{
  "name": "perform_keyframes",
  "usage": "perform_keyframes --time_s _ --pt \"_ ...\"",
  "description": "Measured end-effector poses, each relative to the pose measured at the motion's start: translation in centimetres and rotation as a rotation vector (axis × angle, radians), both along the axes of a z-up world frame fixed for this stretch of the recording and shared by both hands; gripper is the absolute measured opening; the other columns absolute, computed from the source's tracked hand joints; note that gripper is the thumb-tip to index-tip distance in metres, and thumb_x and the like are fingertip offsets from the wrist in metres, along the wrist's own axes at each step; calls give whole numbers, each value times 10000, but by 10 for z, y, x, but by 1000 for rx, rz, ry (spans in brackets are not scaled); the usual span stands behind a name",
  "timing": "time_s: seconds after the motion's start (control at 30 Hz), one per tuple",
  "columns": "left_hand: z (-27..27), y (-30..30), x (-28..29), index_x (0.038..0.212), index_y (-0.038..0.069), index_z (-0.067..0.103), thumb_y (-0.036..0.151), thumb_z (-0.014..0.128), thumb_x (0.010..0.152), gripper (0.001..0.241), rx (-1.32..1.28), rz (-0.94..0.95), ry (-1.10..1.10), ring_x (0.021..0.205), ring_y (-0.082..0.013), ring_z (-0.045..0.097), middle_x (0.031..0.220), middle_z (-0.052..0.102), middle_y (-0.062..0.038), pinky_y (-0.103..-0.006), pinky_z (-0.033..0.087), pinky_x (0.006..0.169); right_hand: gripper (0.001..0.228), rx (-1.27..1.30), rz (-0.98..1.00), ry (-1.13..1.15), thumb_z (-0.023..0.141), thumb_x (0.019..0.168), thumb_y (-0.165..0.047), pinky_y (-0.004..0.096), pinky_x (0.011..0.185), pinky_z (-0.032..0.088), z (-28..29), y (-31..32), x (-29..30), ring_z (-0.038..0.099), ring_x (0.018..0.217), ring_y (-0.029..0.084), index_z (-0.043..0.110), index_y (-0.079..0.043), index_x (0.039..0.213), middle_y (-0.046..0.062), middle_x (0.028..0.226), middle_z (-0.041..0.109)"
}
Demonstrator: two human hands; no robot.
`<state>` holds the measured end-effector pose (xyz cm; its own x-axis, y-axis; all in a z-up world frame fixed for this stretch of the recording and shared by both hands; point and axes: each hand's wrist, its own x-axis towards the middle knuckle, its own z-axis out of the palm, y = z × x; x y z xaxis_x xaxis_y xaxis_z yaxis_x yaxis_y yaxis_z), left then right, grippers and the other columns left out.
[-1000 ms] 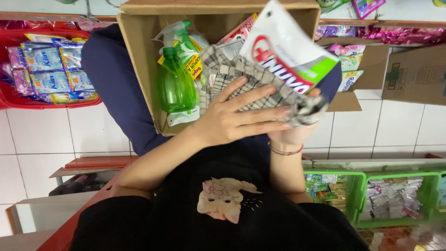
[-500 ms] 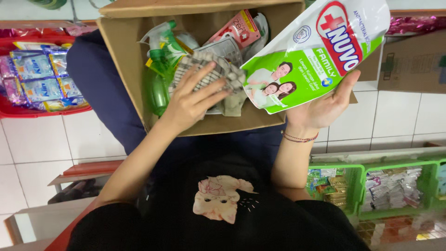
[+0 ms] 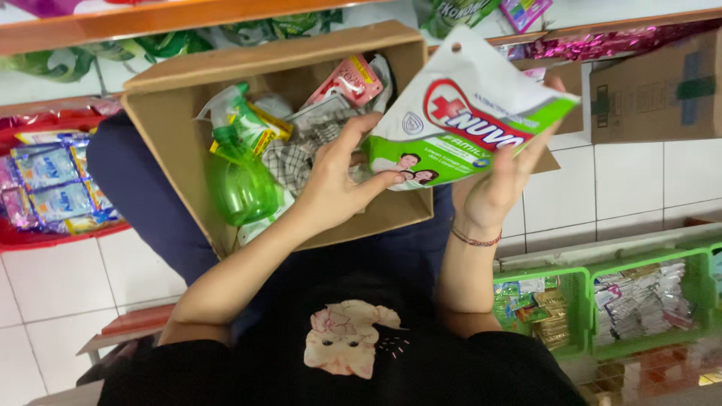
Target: The person wipes various product pouches with a cloth and places them into a cardboard box while sitting near store shelves.
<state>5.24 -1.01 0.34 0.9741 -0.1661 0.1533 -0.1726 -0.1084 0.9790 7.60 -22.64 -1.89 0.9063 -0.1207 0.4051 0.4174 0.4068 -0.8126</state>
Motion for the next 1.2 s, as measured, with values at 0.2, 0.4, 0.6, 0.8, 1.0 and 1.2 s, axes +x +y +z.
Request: perform_keyframes --time_s 0.2,0.4,0.6,0.8,1.0,1.2 --pt "-13 -12 14 1398 21 512 136 881 851 670 112 71 -82 1198 -261 710 1280 700 -153 -380 555 1007 536 -41 -346 -88 738 1015 6 353 990 485 13 -12 31 582 1069 225 353 -48 1383 179 1217 596" --pt "-19 -24 28 1477 -1 451 -17 793 915 658 -256 94 19 1299 -220 630 1418 606 -154 -372 561 1093 799 -270 -147 -81 808 950 -63 333 1164 477 28 -11 40 537 1328 169 312 -110 1574 80 1502 488" --pt "-9 -23 53 1531 -7 371 -65 762 958 696 -441 104 -72 1396 -204 553 1492 543 -132 -375 502 1190 791 -421 201 155 869 855 46 356 1095 563 8 -6 57 638 1285 194 433 0 1514 100 1374 642" --pt "9 -14 90 1502 36 465 -125 660 1027 538 20 196 -368 1416 -279 548 1495 542 -156 -343 449 1210 520 -245 16 157 829 896 130 350 871 590 -5 0 107 700 1039 216 558 26 1328 138 1184 692" --pt "19 -16 122 1555 132 509 -178 614 917 716 305 288 -478 1266 -303 572 1419 475 -157 -347 472 1127 276 -227 -76 87 669 884 -34 310 1043 576 -1 10 156 683 1143 180 580 30 1138 102 1244 685" --pt "6 -17 148 1500 113 543 -98 689 988 572 318 351 -487 1152 -261 647 1349 525 -135 -330 554 983 310 -746 -255 -114 792 955 1 324 999 566 -18 20 186 676 1082 216 627 32 1216 183 1221 678"
